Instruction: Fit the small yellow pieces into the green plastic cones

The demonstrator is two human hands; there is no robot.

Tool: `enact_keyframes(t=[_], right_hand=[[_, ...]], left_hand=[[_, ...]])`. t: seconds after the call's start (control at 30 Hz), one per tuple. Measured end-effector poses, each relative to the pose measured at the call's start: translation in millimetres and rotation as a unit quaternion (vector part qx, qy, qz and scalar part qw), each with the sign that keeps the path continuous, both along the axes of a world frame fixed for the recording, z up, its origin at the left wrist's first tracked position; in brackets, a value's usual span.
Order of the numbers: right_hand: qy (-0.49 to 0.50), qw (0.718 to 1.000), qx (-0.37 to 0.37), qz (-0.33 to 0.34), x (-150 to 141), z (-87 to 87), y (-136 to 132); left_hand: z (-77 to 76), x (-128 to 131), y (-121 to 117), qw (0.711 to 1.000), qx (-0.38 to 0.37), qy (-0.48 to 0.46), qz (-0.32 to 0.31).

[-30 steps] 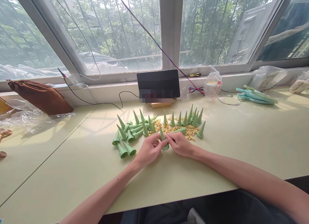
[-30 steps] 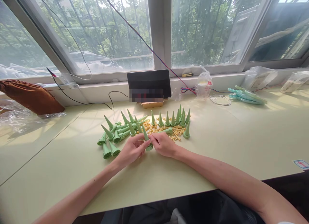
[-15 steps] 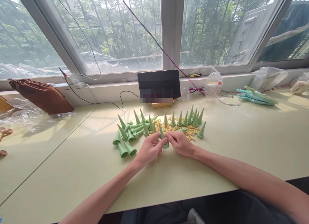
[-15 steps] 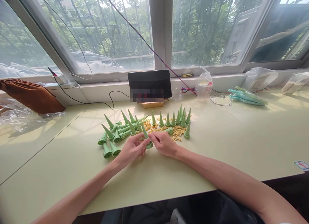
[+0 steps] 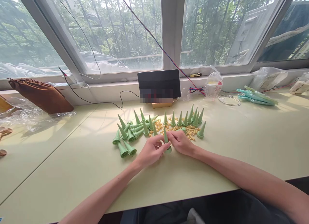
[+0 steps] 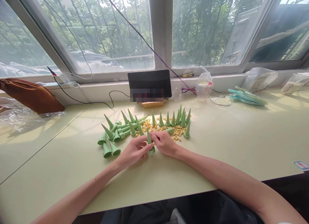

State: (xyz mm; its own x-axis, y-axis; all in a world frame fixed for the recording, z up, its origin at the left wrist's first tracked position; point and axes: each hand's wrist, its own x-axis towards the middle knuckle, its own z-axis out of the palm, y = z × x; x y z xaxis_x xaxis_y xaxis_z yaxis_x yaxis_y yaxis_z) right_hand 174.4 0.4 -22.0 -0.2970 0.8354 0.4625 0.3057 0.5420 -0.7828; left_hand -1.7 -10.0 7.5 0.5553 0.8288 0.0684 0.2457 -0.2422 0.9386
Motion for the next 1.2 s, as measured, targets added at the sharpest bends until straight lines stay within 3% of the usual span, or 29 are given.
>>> enact_keyframes(t=[0.37,0.73,1.2], right_hand=[[-0.015,1.0,0.018,0.01,0.9,-1.1,0.8],[-0.022,1.0,0.004,0.01,1.9,-1.9,2.0],[-0.037,0.999,0.008,-0.019,0.8,-0.7,-1.2]], left_hand=[[-0.1,-0.7,-0.9,0.999,0.026,0.019,-0.037],[-3.0,0.8,-0.9,1.0,-0.008,0.011,0.015],[-6.3,-1.4,0.0,0.999,-0.044,0.01,0.024]])
